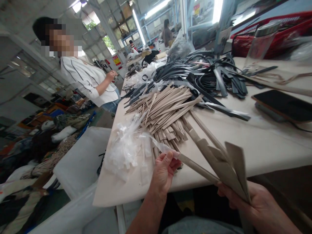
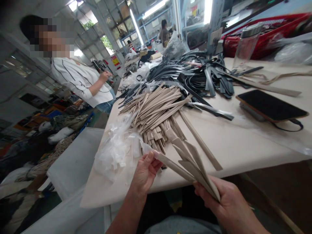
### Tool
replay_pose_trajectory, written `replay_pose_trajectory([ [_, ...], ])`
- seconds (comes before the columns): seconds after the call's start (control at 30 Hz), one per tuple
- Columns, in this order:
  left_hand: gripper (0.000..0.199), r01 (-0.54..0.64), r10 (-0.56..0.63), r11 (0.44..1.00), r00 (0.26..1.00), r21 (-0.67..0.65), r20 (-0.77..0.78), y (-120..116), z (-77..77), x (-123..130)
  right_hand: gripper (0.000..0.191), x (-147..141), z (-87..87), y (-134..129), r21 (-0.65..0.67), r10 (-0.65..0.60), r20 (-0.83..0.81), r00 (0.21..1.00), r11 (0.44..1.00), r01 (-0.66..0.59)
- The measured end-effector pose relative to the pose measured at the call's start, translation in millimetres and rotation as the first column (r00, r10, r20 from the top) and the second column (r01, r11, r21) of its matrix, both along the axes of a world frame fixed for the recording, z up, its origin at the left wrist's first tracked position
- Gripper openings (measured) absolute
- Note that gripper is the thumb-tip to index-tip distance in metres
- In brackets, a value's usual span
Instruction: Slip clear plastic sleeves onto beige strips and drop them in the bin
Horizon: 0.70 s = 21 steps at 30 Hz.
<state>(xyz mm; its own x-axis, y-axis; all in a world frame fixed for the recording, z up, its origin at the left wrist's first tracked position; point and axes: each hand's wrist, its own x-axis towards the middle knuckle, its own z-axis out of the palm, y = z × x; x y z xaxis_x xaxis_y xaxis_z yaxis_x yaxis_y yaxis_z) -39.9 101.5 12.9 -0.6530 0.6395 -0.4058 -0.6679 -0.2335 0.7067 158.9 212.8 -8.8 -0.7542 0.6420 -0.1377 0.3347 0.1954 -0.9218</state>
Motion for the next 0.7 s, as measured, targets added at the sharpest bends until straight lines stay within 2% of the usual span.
replay_pose_trajectory([
  [0.13,0.038,0.006,-0.006,1.0,1.0,-0.013,-0.004,4.6,-2.1,2.1,0.035,2.6,-7.5,0.3,0.194,0.042,0.012,0.999,0.98,-0.044],
  [0.27,0.037,-0.01,0.009,1.0,0.999,-0.02,-0.048,6.2,-2.2,-0.4,0.03,5.5,-14.7,2.0,0.285,-0.013,-0.001,1.0,0.958,0.012],
  [0.43,0.034,-0.024,0.021,0.999,0.993,-0.023,-0.114,9.1,-8.5,1.9,0.017,1.3,-20.4,5.7,0.443,0.036,-0.049,0.998,0.896,-0.011],
  [0.53,0.033,-0.021,0.015,0.998,0.994,-0.052,-0.113,10.9,-15.1,11.5,0.018,-8.7,-13.5,3.8,0.401,0.054,-0.037,0.998,0.916,-0.035],
  [0.63,0.031,0.039,-0.051,0.996,0.986,-0.079,-0.16,11.0,-17.6,20.0,0.031,-20.3,-2.4,1.3,0.224,0.112,-0.017,0.994,0.969,-0.105],
  [0.7,0.03,0.062,-0.085,0.992,0.972,-0.107,-0.22,9.2,-15.2,18.1,0.039,-24.7,2.2,2.3,0.083,0.164,-0.026,0.986,0.983,-0.161],
])
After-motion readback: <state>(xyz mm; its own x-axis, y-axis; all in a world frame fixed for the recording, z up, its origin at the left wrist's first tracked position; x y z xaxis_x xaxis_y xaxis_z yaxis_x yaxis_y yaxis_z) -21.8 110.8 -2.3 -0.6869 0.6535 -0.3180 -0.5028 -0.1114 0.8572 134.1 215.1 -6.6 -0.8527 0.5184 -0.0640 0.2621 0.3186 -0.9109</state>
